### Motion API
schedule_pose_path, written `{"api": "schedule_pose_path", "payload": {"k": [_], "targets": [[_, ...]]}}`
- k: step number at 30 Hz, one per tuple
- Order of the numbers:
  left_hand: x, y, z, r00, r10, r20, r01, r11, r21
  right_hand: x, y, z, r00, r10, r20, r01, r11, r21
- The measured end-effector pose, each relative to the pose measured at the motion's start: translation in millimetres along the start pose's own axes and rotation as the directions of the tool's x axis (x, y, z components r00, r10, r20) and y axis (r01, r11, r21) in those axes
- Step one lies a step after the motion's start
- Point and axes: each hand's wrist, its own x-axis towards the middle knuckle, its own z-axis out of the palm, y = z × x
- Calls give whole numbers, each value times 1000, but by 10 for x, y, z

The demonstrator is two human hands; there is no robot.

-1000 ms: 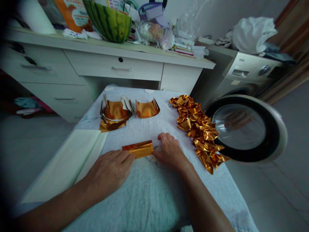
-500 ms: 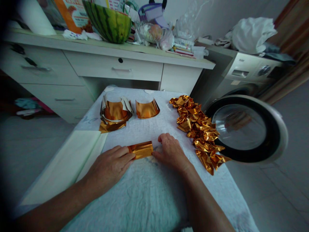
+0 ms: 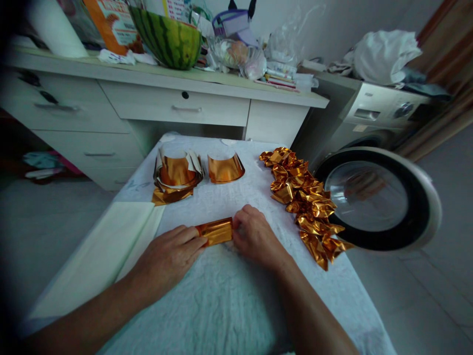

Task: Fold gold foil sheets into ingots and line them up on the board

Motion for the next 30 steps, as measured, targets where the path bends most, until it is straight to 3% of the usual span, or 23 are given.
{"api": "schedule_pose_path", "payload": {"k": [3,9,20,30], "targets": [[6,7,-27,999,-14,29,14,1000,-10,3,-104,-4,995,-86,49,84,996,35],[42,32,-121,995,-54,88,59,997,-51,10,-116,48,987,-103,120,106,994,-20],[14,2,-156,991,-122,63,133,965,-226,32,-60,90,988,-101,120,108,993,-53],[48,-13,-168,987,-128,97,142,978,-155,21,-204,97,991,-95,98,108,984,-144]]}}
